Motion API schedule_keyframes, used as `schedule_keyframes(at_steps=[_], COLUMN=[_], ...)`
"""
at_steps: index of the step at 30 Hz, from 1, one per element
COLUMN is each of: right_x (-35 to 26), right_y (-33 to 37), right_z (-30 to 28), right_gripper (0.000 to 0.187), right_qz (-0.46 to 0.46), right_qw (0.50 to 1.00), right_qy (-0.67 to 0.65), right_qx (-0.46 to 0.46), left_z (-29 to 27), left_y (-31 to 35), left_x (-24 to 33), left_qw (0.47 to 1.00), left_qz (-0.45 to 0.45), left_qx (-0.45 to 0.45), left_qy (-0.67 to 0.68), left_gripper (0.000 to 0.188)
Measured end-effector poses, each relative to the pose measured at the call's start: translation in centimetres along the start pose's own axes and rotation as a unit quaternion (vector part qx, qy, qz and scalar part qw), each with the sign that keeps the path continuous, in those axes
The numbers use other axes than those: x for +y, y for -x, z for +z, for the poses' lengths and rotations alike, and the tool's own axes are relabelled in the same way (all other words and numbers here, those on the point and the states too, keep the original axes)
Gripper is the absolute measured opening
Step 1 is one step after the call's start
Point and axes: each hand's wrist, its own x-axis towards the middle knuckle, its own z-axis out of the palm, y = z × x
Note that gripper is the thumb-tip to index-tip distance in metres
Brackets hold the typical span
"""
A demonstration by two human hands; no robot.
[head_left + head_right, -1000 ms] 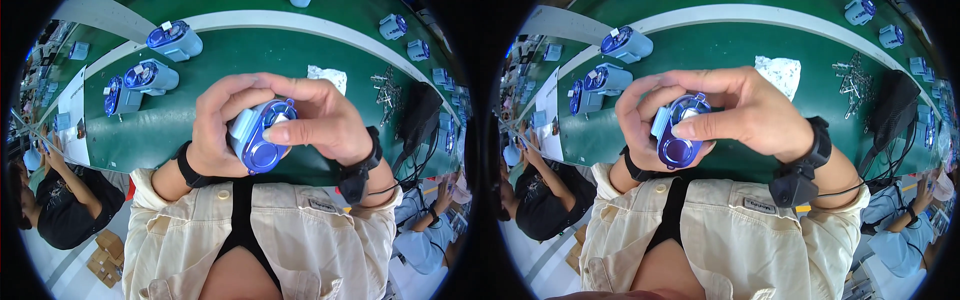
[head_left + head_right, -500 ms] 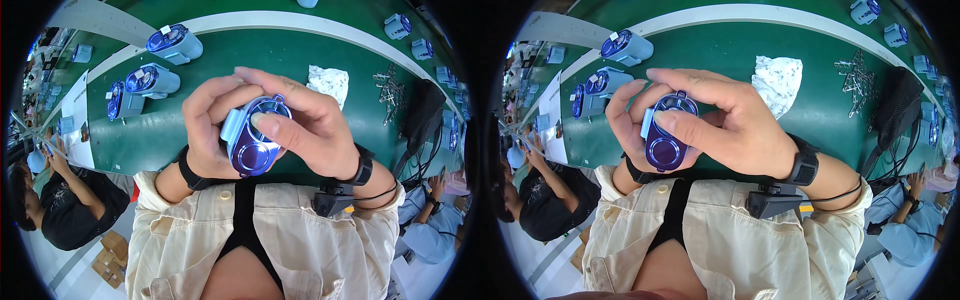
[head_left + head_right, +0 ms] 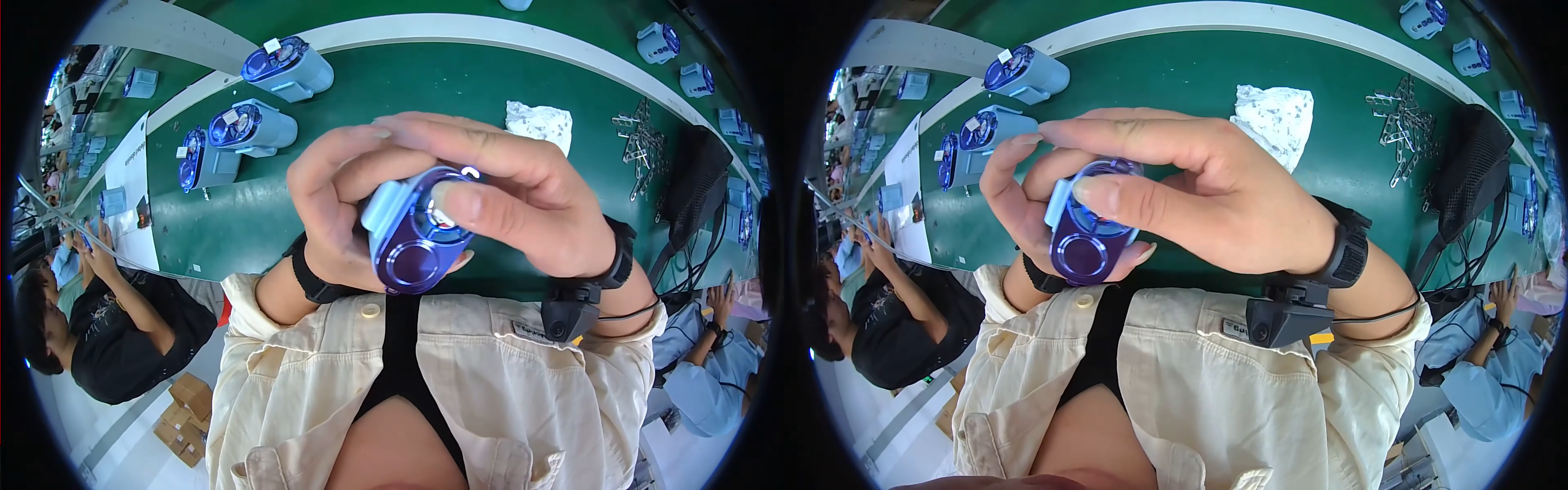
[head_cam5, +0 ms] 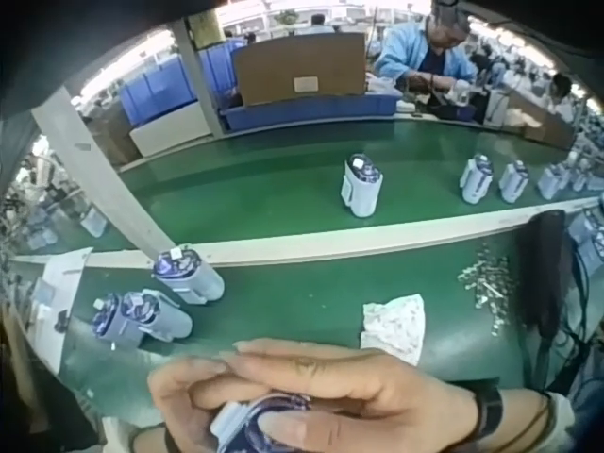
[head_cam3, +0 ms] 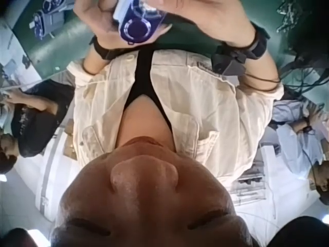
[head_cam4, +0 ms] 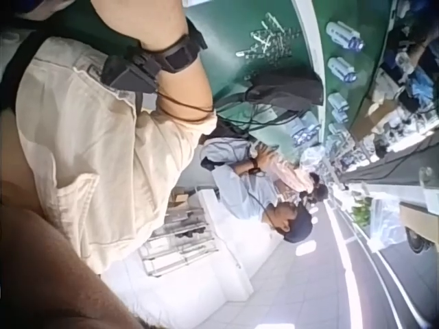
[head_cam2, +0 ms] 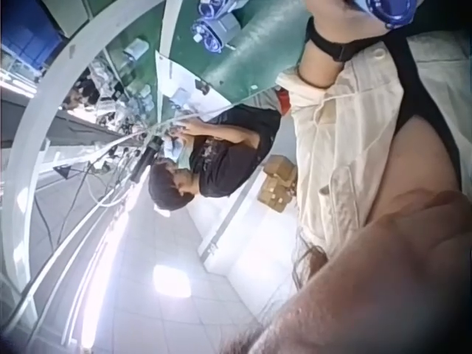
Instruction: The person wipes the top of a blue and white device with a cloth, inserts a small white component into a slot, and then places it on a conveyor belt.
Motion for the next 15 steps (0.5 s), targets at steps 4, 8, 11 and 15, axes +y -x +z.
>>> schedule_keyframes(at_steps=[4, 8, 11, 15], right_x=[-0.21, -0.24, -0.31, -0.54], right_y=[0.20, 0.44, 0.57, 0.38], right_z=[-0.11, 0.38, 0.46, 0.07], right_gripper=[0.045, 0.049, 0.051, 0.050], right_qz=[0.059, 0.037, 0.038, 0.030], right_qw=[0.994, 0.996, 0.996, 0.998], right_qy=[-0.093, -0.074, -0.074, -0.054], right_qx=[0.014, 0.019, 0.034, 0.032], left_z=[0.07, 0.17, 0.44, 0.81], left_y=[0.29, 0.29, 0.25, -0.18], left_x=[0.11, -0.34, -0.60, -0.72], left_qw=[0.999, 0.997, 0.997, 0.996], left_qz=[0.027, 0.041, 0.046, 0.045], left_qx=[0.045, 0.058, 0.061, 0.068], left_qy=[-0.005, -0.015, -0.022, -0.037], left_gripper=[0.099, 0.097, 0.096, 0.095])
